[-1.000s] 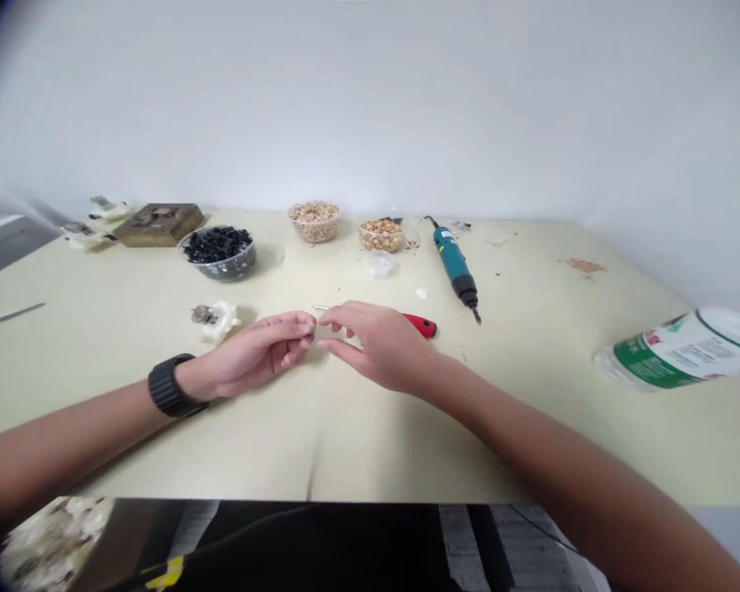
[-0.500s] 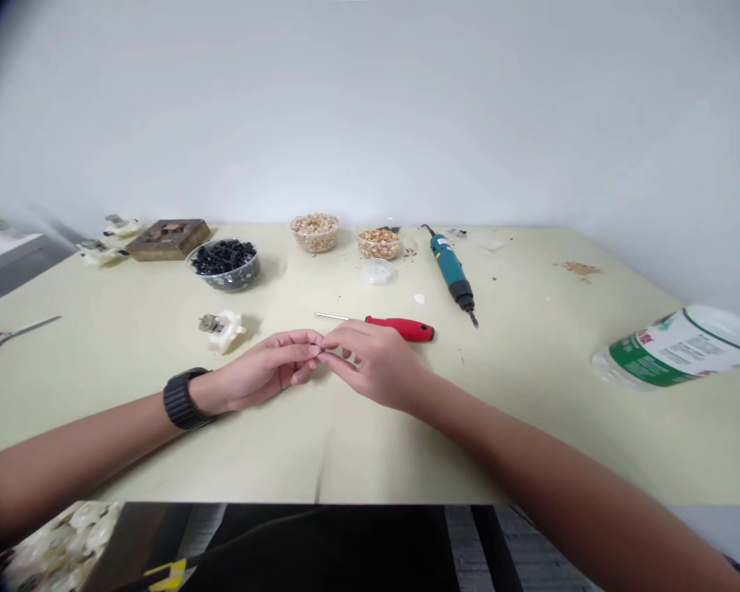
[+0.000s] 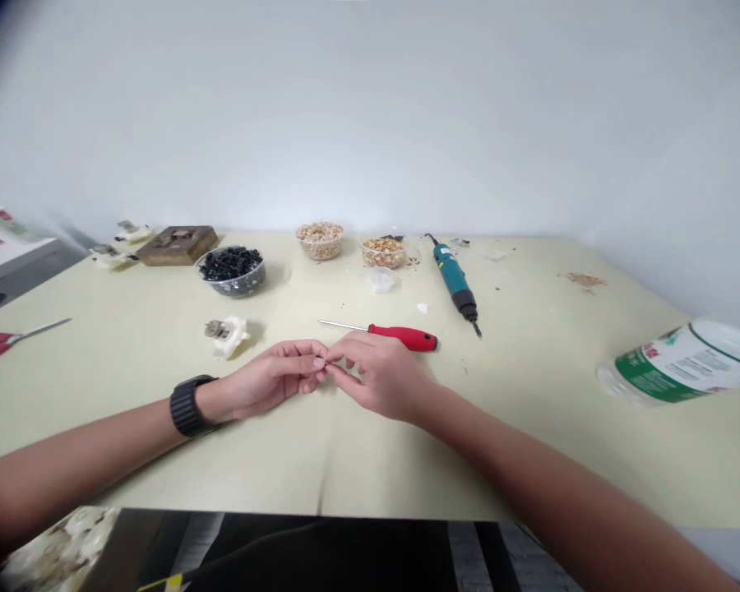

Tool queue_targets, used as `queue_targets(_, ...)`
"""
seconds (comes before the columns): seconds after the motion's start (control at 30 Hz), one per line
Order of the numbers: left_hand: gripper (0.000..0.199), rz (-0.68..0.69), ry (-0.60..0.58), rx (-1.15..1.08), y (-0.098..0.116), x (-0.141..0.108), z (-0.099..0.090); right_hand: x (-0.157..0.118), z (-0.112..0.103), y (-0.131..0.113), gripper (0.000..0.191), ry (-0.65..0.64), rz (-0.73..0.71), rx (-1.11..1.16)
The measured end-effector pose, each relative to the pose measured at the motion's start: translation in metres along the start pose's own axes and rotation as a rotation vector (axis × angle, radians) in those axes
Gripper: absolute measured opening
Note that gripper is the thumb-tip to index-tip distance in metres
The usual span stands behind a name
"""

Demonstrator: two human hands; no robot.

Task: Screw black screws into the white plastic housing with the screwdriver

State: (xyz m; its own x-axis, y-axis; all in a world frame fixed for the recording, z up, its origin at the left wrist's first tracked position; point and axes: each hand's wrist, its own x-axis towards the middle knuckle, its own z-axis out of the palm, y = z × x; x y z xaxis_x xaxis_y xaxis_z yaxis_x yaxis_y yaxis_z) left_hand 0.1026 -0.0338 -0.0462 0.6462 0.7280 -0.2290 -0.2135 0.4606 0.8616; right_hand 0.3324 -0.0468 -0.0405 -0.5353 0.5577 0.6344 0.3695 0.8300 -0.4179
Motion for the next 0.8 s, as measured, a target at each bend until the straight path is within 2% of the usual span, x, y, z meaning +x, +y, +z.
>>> queue_targets(0.5, 0.031, 0.036, -0.024, 0.047, -0.0024, 0.001, -0.0045, -0.0039, -0.0009, 0.0024, 0.013, -0.048, 0.058, 0.072)
queue_targets(0.8, 0.035, 0.034, -0.014, 0.125, -0.003, 0.0011, -0.0048, -0.0011, -0.0086, 0.0057, 0.01, -0.125, -0.194, -0.201)
